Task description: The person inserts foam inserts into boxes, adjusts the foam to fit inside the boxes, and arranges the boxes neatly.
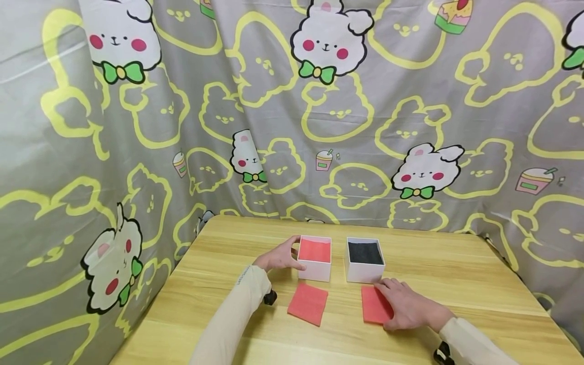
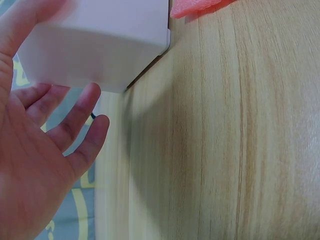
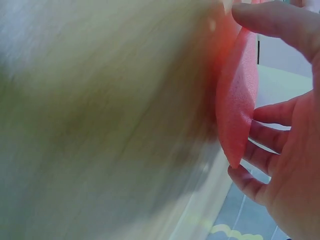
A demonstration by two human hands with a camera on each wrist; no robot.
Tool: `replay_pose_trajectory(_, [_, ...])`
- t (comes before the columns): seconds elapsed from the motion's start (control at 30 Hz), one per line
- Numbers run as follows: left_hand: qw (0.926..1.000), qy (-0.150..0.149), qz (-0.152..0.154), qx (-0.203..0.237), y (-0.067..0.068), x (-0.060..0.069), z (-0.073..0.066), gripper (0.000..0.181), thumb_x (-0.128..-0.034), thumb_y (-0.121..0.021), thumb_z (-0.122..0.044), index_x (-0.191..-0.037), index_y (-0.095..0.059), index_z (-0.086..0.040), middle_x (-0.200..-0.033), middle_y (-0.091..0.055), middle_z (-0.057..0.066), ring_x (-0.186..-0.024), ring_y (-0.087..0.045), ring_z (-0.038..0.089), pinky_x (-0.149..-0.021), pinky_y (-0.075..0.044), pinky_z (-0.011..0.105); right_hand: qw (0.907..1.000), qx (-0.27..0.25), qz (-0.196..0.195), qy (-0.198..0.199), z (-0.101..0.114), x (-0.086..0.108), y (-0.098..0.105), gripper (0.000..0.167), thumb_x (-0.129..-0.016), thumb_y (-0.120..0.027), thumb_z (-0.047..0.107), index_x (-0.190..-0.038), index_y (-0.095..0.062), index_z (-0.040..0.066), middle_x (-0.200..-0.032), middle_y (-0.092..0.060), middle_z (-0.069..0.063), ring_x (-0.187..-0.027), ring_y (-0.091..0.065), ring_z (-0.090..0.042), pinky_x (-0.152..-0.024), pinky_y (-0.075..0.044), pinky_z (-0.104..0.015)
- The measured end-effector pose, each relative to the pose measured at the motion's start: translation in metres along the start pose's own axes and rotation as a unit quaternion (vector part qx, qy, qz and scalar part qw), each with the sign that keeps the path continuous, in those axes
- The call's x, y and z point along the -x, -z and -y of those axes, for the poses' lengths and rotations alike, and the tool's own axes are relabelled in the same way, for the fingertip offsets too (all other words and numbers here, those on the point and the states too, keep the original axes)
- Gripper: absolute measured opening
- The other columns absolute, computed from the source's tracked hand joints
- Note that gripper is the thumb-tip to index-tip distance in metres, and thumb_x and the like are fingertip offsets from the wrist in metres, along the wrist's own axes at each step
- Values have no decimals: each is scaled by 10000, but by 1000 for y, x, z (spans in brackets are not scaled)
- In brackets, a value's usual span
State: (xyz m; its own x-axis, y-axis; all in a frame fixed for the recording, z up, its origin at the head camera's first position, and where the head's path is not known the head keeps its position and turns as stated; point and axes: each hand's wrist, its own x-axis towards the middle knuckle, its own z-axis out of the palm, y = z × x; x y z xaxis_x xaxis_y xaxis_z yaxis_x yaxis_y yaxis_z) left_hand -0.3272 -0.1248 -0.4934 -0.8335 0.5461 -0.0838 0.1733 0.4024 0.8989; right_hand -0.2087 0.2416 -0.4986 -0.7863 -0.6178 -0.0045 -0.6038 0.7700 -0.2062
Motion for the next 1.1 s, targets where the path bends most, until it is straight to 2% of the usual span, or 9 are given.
replay_pose_trajectory(0.2, [10000, 27, -11, -35, 0, 0, 0, 945, -729, -829, -136, -1472, -245, -121, -1394, -380, 82, -1064, -532, 205, -809, -485, 328, 9999, 2, -119, -38, 1, -1, -1, 924, -628, -786, 455, -1344, -432, -10, -1261, -431, -76, -1069, -425, -214, -886, -390, -489])
replay_pose_trajectory(0.53, [10000, 19, -24, -28, 0, 0, 0, 944, -729, -827, -130, -1472, -244, -114, -1391, -383, 83, -1060, -534, 206, -809, -485, 333, 9981, -397, -265, 402, 13, -5, 7, 870, -684, -785, 387, -1387, -396, 51, -1297, -377, 1, -1027, -423, -133, -825, -460, -313])
replay_pose_trajectory(0.73, [10000, 33, -27, 16, 0, 0, -1, 959, -727, -828, -126, -1478, -232, -109, -1403, -370, 81, -1056, -532, 198, -803, -489, 328, 9970, -341, -421, 557, 21, -10, 12, 866, -691, -780, 374, -1406, -387, 83, -1343, -377, 2, -1067, -414, -122, -862, -463, -331])
replay_pose_trajectory(1.1, [10000, 64, -48, 28, -1, 1, -1, 953, -727, -828, -124, -1475, -237, -111, -1399, -372, 71, -1048, -530, 194, -793, -490, 325, 9949, -299, -545, 796, 40, -20, 24, 846, -707, -765, 355, -1394, -393, 31, -1381, -389, -51, -1145, -410, -155, -901, -465, -377])
